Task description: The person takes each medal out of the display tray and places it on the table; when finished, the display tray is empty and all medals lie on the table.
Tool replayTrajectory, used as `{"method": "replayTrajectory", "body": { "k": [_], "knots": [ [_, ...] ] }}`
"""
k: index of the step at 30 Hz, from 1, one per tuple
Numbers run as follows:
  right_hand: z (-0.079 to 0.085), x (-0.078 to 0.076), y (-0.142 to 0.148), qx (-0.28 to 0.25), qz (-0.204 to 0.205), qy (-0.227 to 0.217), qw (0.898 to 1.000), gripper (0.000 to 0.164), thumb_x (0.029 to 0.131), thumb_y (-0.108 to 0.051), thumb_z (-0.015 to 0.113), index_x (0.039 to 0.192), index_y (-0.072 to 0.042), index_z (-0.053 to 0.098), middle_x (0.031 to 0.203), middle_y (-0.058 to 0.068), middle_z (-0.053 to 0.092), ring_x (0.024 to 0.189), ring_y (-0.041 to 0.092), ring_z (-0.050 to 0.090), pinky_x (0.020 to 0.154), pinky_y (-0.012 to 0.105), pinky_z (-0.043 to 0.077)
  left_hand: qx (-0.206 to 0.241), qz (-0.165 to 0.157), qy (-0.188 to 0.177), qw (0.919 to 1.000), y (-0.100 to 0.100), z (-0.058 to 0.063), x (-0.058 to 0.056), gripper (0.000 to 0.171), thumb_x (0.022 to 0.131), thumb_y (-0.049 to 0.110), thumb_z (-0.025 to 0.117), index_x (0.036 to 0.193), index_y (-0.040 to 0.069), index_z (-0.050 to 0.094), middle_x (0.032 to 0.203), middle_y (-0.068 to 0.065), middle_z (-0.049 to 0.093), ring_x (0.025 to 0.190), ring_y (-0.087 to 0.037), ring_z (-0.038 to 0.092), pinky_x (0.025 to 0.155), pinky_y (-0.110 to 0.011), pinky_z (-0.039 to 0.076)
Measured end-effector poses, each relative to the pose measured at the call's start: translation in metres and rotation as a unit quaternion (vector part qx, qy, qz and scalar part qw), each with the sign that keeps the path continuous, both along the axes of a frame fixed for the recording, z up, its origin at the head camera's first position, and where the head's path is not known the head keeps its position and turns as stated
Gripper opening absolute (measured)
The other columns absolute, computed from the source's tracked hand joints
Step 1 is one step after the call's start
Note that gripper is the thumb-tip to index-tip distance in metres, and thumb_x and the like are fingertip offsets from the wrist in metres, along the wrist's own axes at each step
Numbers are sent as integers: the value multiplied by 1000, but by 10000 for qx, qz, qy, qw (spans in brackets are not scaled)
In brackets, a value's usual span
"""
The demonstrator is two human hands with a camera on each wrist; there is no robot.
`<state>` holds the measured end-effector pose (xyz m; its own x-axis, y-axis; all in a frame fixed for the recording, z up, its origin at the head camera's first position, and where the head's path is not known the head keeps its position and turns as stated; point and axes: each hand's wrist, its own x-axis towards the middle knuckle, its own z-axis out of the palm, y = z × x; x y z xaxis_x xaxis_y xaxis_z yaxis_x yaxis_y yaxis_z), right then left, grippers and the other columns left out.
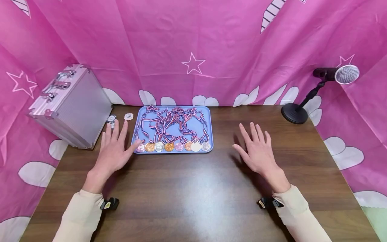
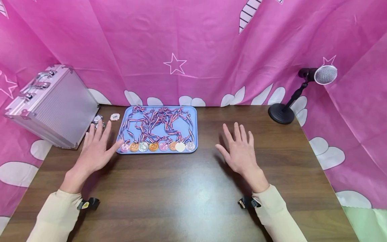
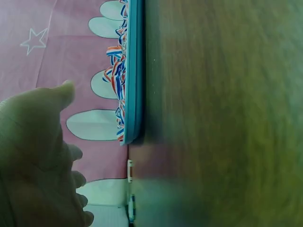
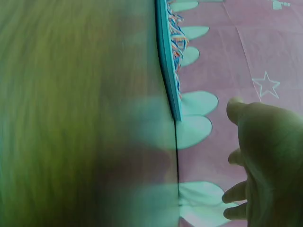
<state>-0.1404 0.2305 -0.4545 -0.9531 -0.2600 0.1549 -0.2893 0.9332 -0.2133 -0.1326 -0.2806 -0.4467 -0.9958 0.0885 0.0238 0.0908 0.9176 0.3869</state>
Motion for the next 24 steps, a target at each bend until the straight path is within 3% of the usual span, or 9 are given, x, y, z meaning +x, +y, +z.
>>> {"method": "replayTrajectory", "body": {
  "k": [4,9,13,14,16,20,24],
  "knots": [
    [0,-2,-15,-227,80,-37,9997,77,110,-53,60,172,-12,40,173,31,36,160,51,32,126,73,22,591,199,-134,9980,-2,-4,-3,95,114,64,41,177,2,6,179,-35,-4,165,-58,-7,128,-77,3],
    [-2,-3,-35,-555,188,106,9982,70,108,-46,68,164,-7,52,164,29,50,152,48,47,122,69,35,1498,497,262,9871,-3,-16,-9,74,117,43,47,168,-8,33,169,-40,32,157,-61,27,126,-74,21],
    [-8,-2,-50,-957,267,345,9945,55,105,-39,74,148,-4,68,145,25,66,135,44,62,112,63,47,1980,647,843,9744,-14,-54,-27,66,116,47,49,156,-5,55,148,-33,58,137,-49,53,115,-60,37],
    [-9,-2,-54,-1076,292,402,9929,51,104,-38,76,143,-4,72,140,23,69,130,43,64,109,61,50,2100,722,860,9712,-13,-56,-28,64,116,46,49,155,-4,57,144,-31,60,132,-47,55,112,-58,39],
    [-12,-2,-61,-1322,321,459,9896,44,103,-35,79,135,-5,77,130,19,73,121,40,68,102,58,54,2263,887,932,9655,-10,-58,-28,59,117,44,49,153,-2,61,136,-28,64,122,-41,59,104,-48,41],
    [-14,-3,-74,-1721,360,449,9834,35,100,-31,84,125,-7,81,114,12,75,103,29,69,87,52,59,2604,1240,706,9549,5,-38,-16,46,117,27,53,151,-3,62,133,-27,66,118,-35,60,98,-37,42],
    [-15,-5,-86,-1930,311,289,9803,27,97,-30,87,114,-9,84,101,5,72,86,20,66,73,46,56,2603,1396,801,9520,6,-44,-17,41,116,23,55,148,0,67,127,-23,70,110,-26,60,93,-28,41]
  ]
}}
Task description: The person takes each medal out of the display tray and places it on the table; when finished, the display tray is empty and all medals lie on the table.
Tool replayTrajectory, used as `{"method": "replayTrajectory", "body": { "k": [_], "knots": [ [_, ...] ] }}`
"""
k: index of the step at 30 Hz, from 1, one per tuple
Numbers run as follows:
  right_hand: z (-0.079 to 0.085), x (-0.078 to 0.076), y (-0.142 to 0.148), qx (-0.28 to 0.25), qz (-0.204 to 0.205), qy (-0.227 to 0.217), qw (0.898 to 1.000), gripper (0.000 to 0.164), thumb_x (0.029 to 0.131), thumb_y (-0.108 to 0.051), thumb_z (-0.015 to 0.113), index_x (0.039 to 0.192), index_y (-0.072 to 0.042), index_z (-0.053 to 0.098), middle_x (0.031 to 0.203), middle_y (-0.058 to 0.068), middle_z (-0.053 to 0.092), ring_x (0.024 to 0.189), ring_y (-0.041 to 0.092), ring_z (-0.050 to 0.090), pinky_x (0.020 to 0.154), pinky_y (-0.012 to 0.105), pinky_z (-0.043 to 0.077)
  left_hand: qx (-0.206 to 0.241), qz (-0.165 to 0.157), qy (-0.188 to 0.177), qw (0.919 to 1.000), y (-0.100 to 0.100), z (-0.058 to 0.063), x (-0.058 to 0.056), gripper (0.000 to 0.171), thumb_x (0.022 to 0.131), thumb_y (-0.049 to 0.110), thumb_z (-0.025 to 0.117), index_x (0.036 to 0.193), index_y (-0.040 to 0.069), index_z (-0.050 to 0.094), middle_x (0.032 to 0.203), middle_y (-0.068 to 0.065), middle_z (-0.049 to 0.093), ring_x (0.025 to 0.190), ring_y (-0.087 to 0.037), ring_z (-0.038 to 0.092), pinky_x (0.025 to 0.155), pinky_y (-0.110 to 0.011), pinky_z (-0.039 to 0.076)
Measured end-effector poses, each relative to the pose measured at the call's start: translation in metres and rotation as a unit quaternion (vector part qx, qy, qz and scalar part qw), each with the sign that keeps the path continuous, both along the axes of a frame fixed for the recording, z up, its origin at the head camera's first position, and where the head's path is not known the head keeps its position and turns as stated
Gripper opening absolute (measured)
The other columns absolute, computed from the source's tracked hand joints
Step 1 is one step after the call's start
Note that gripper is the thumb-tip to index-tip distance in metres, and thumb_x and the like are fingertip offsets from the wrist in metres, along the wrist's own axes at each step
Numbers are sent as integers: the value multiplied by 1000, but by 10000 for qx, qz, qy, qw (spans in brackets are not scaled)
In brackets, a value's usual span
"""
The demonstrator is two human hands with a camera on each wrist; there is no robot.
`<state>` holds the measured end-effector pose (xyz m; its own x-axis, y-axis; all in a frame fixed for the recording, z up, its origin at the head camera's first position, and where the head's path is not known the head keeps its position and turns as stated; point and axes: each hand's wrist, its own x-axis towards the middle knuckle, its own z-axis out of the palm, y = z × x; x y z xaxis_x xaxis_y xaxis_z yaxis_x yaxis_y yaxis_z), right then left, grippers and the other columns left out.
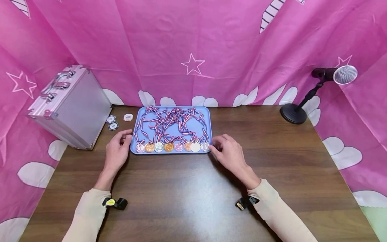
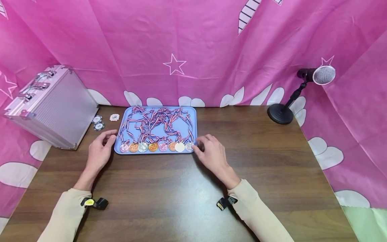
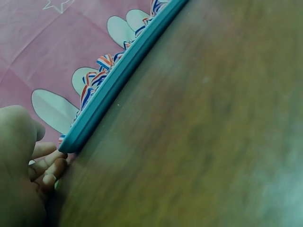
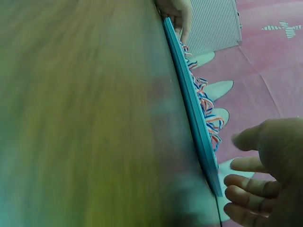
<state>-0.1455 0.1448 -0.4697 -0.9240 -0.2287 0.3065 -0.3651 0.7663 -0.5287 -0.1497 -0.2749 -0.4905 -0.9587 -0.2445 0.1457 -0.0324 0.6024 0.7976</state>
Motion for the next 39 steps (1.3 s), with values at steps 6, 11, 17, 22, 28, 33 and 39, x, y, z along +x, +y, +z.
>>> {"method": "replayTrajectory", "body": {
  "k": [6,11,17,22,28,33,39],
  "knots": [
    [-2,-6,-12,105,-383,-382,9985,34,88,-41,95,103,-12,83,87,1,64,75,19,59,64,42,49,-219,13,300,9993,2,-8,-3,34,113,14,59,141,0,73,112,-20,70,98,-22,57,83,-24,41],
    [-3,-11,-22,146,-686,-848,9939,41,85,-45,97,103,-11,83,84,2,61,74,21,56,63,38,44,-367,-98,405,9985,1,-11,-3,32,111,9,61,139,-1,74,107,-17,67,95,-20,55,78,-21,40],
    [-2,-16,-29,-38,-901,-1226,9884,35,86,-39,98,100,-11,82,89,6,62,79,25,59,67,41,46,-355,-35,397,9986,-1,-12,0,32,111,9,62,139,1,74,109,-16,68,95,-17,55,77,-19,39],
    [-14,-24,-18,-629,-584,-932,9919,21,92,-32,93,96,-15,81,92,3,64,82,22,62,72,42,50,-395,-83,358,9985,-1,-12,-1,33,112,13,61,140,1,73,110,-16,67,96,-18,55,79,-23,40],
    [22,-21,-11,-990,-455,-952,9895,9,98,-15,86,94,-11,78,79,1,75,71,20,72,71,38,54,-414,-94,300,9986,0,-11,-1,34,112,13,60,141,1,72,110,-16,66,95,-20,55,78,-24,40],
    [42,-21,1,-1923,-361,-1142,9740,11,99,-7,84,106,0,80,81,12,79,63,23,76,61,31,62,-424,-94,295,9986,0,-11,0,33,112,14,61,141,1,72,110,-16,66,96,-20,55,78,-22,39],
    [73,-13,12,-3286,-127,-1233,9363,18,97,4,81,113,9,74,89,20,80,64,16,77,65,44,66,-424,-109,323,9985,0,-10,0,33,112,14,61,141,1,72,111,-16,67,96,-20,55,77,-20,39]
  ]
}}
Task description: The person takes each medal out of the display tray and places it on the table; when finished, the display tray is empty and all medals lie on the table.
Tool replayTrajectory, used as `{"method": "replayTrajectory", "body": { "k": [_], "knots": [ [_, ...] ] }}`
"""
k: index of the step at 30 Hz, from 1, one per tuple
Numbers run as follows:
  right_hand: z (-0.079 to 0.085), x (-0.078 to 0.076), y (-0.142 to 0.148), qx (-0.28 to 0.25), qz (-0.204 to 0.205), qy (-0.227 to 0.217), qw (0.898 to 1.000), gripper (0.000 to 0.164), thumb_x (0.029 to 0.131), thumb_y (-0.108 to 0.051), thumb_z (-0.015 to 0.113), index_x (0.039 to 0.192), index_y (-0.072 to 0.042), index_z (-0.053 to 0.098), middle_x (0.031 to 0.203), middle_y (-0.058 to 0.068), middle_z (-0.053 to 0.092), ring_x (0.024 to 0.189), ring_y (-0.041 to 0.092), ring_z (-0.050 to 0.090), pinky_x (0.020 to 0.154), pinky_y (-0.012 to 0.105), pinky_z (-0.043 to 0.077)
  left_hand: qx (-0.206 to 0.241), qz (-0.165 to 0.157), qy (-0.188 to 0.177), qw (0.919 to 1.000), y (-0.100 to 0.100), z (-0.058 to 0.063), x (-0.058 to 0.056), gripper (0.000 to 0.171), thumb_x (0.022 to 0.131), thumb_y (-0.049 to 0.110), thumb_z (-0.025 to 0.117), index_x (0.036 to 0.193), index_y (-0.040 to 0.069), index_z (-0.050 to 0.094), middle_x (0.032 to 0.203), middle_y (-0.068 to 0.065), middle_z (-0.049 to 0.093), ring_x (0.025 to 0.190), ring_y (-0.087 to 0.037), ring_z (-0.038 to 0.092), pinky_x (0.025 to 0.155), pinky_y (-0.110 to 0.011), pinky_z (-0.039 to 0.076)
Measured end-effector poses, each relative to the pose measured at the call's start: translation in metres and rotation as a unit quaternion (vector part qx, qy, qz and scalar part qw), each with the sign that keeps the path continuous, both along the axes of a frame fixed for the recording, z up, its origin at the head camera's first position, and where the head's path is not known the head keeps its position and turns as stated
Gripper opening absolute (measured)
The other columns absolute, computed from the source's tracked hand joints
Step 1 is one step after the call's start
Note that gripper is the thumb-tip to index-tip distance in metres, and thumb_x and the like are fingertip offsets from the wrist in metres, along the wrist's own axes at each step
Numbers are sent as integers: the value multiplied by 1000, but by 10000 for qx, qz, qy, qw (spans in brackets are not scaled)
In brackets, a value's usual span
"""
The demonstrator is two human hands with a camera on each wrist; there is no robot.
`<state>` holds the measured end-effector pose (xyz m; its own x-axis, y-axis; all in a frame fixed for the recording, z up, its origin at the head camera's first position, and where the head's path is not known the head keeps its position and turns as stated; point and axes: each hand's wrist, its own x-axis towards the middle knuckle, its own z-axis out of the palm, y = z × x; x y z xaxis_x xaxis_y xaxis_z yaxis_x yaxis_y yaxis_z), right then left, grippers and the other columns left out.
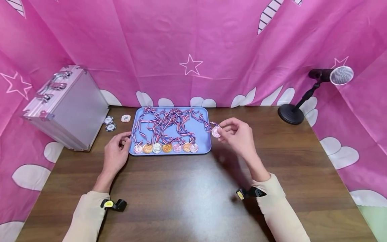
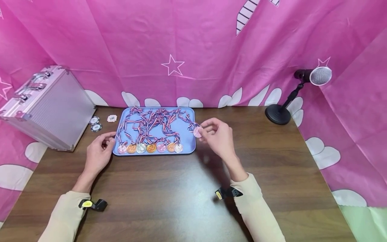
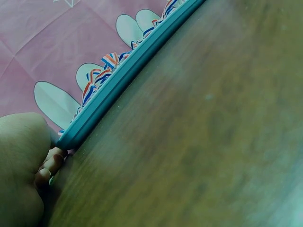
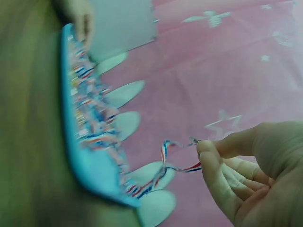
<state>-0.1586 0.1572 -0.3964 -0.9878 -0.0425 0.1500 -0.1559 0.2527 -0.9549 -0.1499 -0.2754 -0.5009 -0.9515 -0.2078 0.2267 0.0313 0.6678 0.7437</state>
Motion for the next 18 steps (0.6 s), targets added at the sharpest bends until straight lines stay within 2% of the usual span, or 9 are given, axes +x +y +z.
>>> {"method": "replayTrajectory", "body": {
  "k": [4,6,11,15,18],
  "knots": [
    [24,10,8,-932,51,74,9956,18,96,9,77,113,14,72,83,10,80,63,12,76,64,34,66,-16,-15,-15,10000,0,0,0,34,113,14,60,142,1,72,111,-17,67,96,-20,55,77,-20,40],
    [36,15,12,-1376,45,172,9903,17,96,12,75,112,13,73,81,5,80,63,13,77,64,33,65,-26,-15,-34,10000,0,0,0,34,113,14,60,142,1,71,111,-17,67,96,-20,56,77,-21,40],
    [69,25,18,-2199,42,686,9731,18,95,17,72,106,5,77,83,10,81,63,16,77,62,33,65,-57,-10,-36,10000,0,-1,-1,34,113,14,60,142,0,71,111,-17,68,96,-20,56,78,-21,41],
    [87,21,18,-2493,-101,1061,9625,19,94,18,72,104,4,79,84,14,81,62,17,78,61,33,65,-77,-19,-19,10000,0,-1,-1,34,113,13,60,142,0,71,111,-17,68,97,-21,56,77,-20,40],
    [91,9,16,-2580,-271,1208,9582,17,93,16,75,106,5,79,85,15,81,62,18,78,61,34,65,-83,-24,-44,10000,0,-1,-1,35,113,14,60,143,0,71,112,-18,68,97,-22,56,79,-22,41]
  ]
}}
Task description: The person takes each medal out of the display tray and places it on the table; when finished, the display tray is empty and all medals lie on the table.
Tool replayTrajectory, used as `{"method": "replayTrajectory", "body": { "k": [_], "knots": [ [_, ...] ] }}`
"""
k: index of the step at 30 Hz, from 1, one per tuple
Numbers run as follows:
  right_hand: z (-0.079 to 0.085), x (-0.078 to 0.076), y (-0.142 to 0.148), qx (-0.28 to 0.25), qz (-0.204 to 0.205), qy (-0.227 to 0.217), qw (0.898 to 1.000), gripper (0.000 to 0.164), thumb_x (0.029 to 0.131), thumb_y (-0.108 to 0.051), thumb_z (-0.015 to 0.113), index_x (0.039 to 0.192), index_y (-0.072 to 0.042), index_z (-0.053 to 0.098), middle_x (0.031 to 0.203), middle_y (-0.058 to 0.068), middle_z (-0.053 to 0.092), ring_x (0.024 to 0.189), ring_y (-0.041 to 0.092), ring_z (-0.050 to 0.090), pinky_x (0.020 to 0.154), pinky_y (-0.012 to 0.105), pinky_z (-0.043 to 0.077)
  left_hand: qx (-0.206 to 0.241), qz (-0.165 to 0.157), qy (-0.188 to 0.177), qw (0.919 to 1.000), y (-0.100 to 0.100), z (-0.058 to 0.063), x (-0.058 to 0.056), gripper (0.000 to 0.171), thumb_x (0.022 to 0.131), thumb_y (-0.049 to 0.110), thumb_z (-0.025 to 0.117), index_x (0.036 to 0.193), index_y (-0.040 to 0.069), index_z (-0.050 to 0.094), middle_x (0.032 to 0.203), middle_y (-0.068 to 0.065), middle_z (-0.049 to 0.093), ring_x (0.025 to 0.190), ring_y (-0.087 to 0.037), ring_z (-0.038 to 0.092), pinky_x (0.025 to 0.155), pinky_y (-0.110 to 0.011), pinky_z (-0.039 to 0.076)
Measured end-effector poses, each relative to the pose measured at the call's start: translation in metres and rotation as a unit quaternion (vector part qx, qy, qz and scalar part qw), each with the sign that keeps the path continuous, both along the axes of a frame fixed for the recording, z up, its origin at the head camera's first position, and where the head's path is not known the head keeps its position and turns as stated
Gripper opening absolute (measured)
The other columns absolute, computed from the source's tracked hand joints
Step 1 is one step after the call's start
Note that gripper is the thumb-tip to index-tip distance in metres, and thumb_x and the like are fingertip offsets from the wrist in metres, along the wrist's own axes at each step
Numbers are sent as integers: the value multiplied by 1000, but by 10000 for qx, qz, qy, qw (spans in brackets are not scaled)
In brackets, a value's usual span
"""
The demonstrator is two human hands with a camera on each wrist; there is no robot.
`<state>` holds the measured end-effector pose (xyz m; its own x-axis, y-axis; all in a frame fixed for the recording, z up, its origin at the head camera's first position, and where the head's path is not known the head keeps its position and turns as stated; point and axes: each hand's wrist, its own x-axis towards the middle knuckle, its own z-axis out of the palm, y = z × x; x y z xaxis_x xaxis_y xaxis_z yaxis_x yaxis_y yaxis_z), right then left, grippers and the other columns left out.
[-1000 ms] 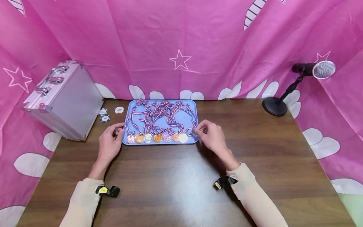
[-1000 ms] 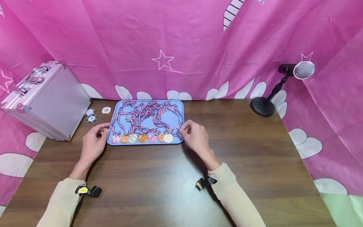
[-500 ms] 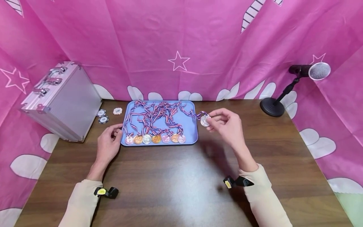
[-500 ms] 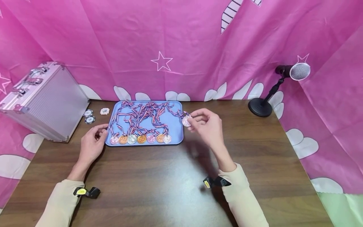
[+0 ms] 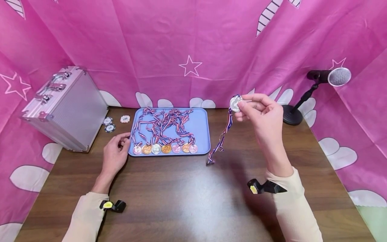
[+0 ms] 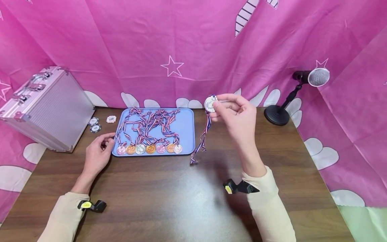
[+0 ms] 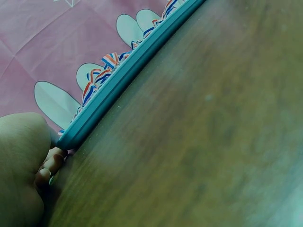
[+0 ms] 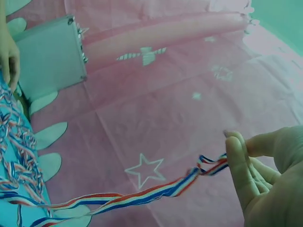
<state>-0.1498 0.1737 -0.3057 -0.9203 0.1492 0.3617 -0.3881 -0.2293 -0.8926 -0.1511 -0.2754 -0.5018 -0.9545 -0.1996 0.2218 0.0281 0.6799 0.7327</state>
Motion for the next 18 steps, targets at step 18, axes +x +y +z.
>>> {"method": "replayTrajectory", "body": {
  "k": [18],
  "knots": [
    [-117,-39,4,195,-290,-1724,9844,18,97,16,70,114,11,71,79,3,78,62,11,74,66,26,64,-8,6,-2,10000,-1,-1,2,35,114,16,59,143,0,70,112,-18,66,99,-24,56,82,-27,41]
  ]
}}
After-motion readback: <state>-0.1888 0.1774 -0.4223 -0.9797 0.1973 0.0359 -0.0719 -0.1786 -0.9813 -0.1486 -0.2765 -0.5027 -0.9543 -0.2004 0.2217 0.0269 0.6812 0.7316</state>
